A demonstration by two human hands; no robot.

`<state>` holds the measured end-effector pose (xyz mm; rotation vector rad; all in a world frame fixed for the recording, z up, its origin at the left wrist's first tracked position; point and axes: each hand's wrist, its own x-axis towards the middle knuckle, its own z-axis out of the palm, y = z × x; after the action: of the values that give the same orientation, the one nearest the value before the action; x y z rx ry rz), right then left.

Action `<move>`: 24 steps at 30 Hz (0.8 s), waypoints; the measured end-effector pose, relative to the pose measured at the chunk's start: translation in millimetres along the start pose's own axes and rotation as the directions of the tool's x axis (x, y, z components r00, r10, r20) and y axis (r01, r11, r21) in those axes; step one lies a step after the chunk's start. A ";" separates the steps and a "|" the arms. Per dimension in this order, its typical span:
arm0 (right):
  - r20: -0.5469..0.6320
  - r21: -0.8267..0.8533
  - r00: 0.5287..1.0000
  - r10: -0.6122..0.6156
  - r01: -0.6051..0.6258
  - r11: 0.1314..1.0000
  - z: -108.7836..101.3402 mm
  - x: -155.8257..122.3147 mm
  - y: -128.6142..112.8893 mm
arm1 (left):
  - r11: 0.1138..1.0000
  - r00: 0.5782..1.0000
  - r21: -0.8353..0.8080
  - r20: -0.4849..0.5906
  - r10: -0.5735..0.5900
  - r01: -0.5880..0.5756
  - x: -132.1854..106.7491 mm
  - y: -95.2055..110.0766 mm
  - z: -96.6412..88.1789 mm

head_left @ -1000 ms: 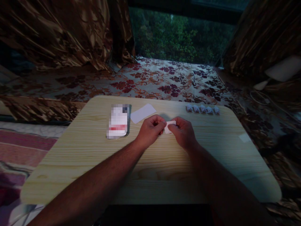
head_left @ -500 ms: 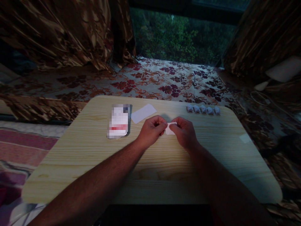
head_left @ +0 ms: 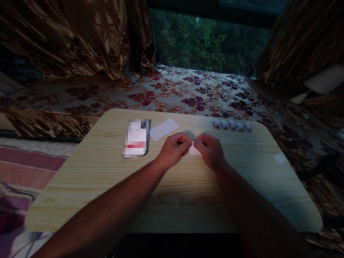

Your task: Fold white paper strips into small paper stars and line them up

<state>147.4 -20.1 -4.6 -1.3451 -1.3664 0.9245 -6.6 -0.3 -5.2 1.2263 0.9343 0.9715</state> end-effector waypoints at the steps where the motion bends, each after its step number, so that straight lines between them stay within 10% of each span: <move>1: 0.005 -0.004 1.000 -0.011 0.011 1.000 -0.2 0.2 0.0 | 1.000 1.000 0.004 0.002 0.000 0.000 -0.3 0.2 0.1; 24: 0.042 0.178 0.998 0.048 -0.055 0.983 -0.6 1.3 -2.6 | 0.999 0.996 0.020 -0.076 0.043 -0.041 1.3 -2.8 -0.5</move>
<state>147.4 -19.1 -1.7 -1.2363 -1.2496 1.0862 -6.4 0.8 -8.1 1.2361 0.9824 1.0508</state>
